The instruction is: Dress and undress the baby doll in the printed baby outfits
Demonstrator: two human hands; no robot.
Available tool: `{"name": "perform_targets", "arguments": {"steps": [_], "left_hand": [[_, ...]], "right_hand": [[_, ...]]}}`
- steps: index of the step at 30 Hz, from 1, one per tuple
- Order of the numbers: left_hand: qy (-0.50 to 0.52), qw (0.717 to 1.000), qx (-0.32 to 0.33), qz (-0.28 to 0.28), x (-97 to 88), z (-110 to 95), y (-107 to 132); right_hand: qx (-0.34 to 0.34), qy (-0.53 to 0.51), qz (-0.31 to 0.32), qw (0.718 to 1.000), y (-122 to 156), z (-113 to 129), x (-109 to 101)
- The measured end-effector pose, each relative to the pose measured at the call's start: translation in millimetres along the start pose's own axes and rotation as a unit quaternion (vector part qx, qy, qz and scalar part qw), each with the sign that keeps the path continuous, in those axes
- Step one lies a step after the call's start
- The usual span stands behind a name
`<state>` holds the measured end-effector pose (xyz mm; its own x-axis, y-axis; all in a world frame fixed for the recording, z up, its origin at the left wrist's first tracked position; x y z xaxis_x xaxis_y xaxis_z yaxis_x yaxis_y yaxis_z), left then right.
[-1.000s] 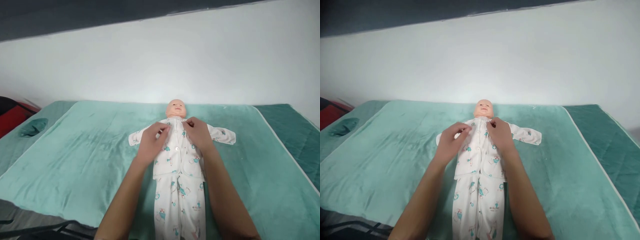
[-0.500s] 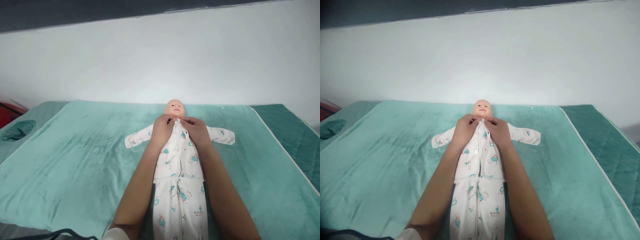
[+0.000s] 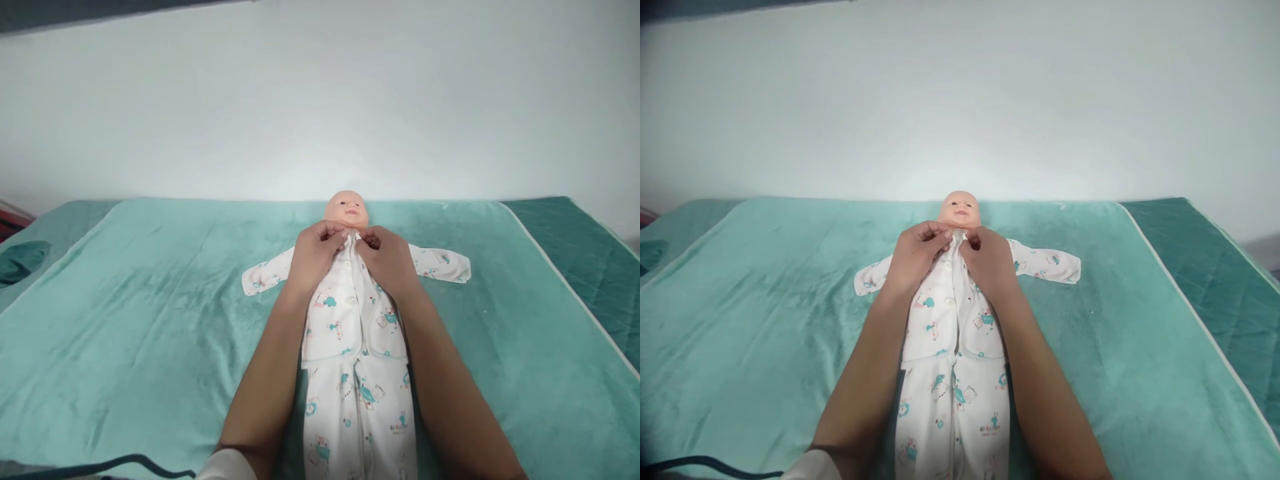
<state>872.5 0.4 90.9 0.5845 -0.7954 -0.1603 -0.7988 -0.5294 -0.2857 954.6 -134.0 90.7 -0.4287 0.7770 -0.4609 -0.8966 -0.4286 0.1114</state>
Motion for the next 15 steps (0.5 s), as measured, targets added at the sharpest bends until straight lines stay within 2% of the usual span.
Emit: {"name": "perform_targets", "arguments": {"steps": [6,10,15], "left_hand": [[0.004,1.0,0.007,0.016,2.4,-1.1,0.6],[0.015,1.0,0.002,0.016,3.5,2.3,0.1],[0.008,0.999,0.038,0.021,4.8,3.5,-0.4]], "right_hand": [[0.015,-0.101,0.061,0.993,-6.4,-9.8,2.4],[0.006,-0.177,0.074,0.981,-7.0,-12.5,3.0],[0.016,-0.184,0.112,0.976,-6.5,-13.2,5.9]]}}
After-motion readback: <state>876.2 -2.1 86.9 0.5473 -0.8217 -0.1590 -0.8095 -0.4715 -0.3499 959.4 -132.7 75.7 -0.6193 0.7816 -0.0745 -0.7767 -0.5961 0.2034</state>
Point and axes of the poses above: each hand's wrist, its own y-axis away from the middle knuckle, its own x-axis out of the palm, z = x × y, the point moved 4 cm from there along -y, towards the middle knuckle, and after that the axes turned 13 degrees about x, right-handed, at the moved point
